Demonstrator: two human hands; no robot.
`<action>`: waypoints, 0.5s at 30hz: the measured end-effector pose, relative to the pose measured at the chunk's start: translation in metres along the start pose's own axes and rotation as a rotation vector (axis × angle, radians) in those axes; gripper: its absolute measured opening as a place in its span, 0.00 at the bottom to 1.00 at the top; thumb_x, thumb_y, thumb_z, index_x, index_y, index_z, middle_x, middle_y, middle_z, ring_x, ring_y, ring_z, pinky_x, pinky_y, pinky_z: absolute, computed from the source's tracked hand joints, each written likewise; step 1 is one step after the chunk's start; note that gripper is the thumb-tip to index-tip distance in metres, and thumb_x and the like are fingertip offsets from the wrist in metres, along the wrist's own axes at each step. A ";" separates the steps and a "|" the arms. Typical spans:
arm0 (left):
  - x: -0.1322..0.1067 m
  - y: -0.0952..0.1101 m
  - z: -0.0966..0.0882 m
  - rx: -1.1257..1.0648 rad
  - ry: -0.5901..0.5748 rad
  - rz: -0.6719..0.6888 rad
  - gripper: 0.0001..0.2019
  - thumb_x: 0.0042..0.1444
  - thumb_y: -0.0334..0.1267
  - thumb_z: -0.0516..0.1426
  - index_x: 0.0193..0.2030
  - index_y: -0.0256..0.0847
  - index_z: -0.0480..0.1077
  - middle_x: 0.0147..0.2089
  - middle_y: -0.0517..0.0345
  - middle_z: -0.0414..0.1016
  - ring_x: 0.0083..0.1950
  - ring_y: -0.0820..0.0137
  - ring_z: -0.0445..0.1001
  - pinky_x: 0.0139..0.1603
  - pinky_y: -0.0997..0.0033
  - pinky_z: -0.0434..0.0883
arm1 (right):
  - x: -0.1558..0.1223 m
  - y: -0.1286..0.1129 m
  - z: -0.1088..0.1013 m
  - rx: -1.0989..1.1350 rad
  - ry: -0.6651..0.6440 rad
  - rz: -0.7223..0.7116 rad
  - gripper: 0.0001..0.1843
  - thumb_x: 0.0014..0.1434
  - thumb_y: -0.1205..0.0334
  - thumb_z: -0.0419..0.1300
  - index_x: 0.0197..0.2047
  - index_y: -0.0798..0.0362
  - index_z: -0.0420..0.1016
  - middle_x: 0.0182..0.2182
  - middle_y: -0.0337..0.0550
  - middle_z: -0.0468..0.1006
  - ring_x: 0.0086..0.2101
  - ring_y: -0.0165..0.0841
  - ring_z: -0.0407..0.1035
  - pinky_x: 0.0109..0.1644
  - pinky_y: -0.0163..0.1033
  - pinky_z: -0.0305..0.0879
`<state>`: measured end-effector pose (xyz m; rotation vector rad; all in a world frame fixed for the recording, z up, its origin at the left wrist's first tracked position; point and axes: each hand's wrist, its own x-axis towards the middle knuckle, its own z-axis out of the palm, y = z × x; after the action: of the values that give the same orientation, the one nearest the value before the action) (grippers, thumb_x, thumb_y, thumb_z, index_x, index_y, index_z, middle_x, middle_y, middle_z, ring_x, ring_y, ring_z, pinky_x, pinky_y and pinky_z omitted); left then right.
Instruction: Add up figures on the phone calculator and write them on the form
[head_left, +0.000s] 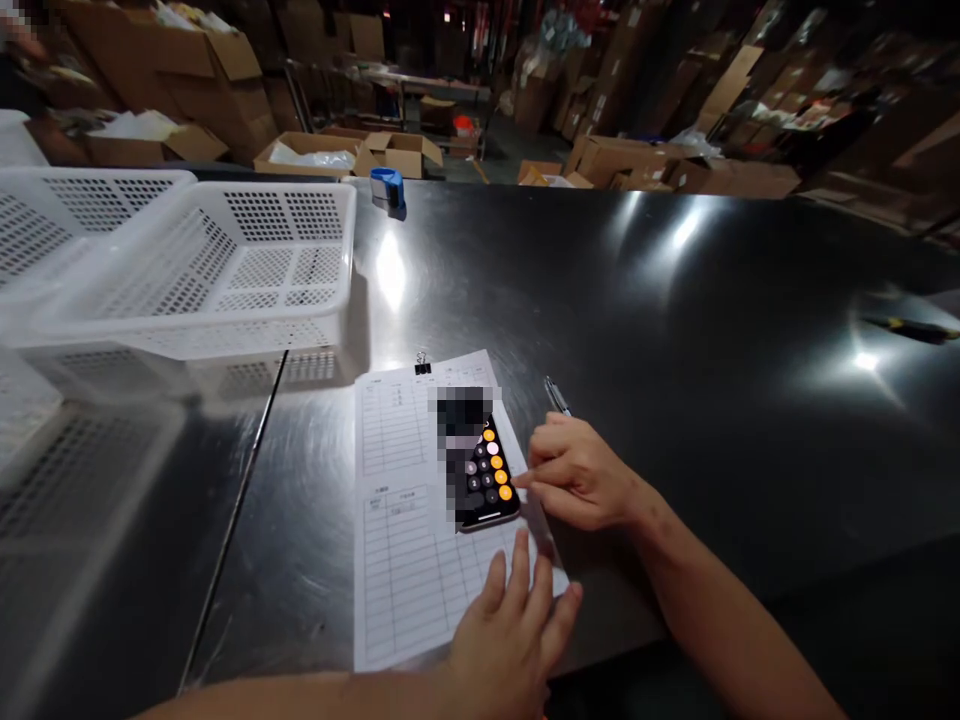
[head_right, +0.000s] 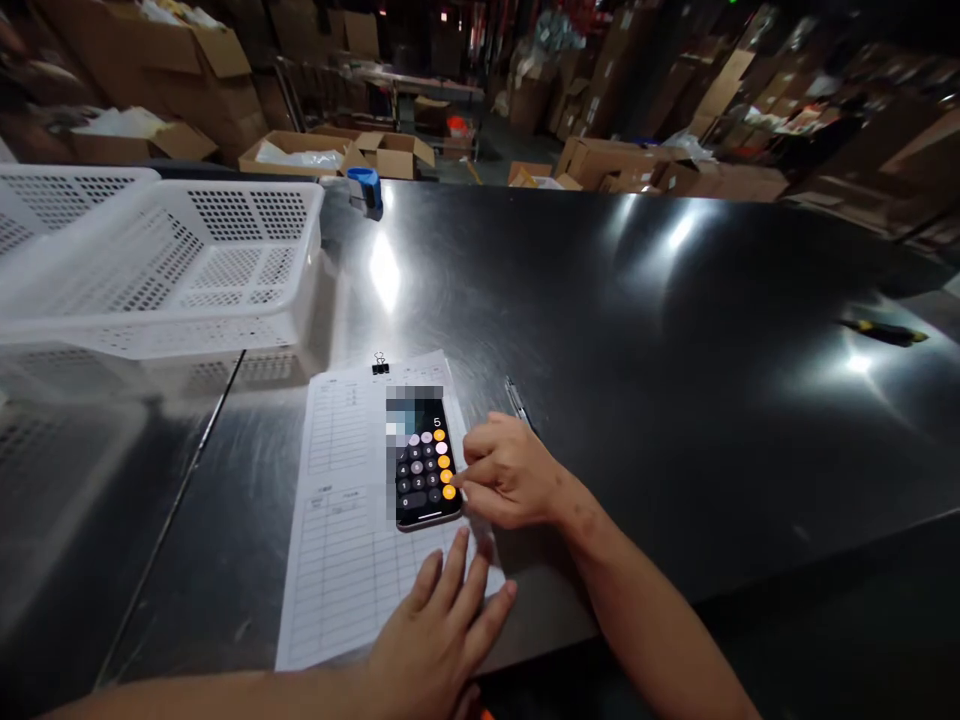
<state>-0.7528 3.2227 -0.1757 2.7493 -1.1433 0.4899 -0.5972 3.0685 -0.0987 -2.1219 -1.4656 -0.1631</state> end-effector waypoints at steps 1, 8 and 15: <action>0.000 0.000 0.000 0.000 -0.002 -0.003 0.34 0.53 0.61 0.59 0.64 0.47 0.69 0.63 0.48 0.70 0.66 0.46 0.59 0.63 0.52 0.46 | 0.000 -0.001 -0.002 0.006 -0.053 0.005 0.22 0.66 0.62 0.51 0.24 0.54 0.77 0.22 0.37 0.66 0.25 0.25 0.55 0.37 0.41 0.46; 0.000 0.000 -0.003 -0.022 -0.022 -0.001 0.38 0.50 0.62 0.61 0.65 0.46 0.67 0.63 0.47 0.70 0.66 0.46 0.59 0.62 0.52 0.46 | -0.001 0.001 -0.005 -0.044 -0.137 0.015 0.19 0.65 0.63 0.52 0.27 0.53 0.79 0.24 0.38 0.69 0.28 0.27 0.59 0.38 0.41 0.47; -0.003 0.004 -0.001 -0.013 -0.036 -0.014 0.41 0.49 0.61 0.63 0.67 0.43 0.64 0.67 0.42 0.64 0.68 0.44 0.57 0.64 0.51 0.44 | -0.003 0.006 -0.002 -0.150 -0.038 0.310 0.42 0.48 0.43 0.71 0.60 0.55 0.69 0.50 0.51 0.73 0.47 0.42 0.66 0.52 0.46 0.59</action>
<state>-0.7576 3.2223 -0.1761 2.7642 -1.1305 0.4310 -0.5926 3.0636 -0.1003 -2.4543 -1.1566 -0.1191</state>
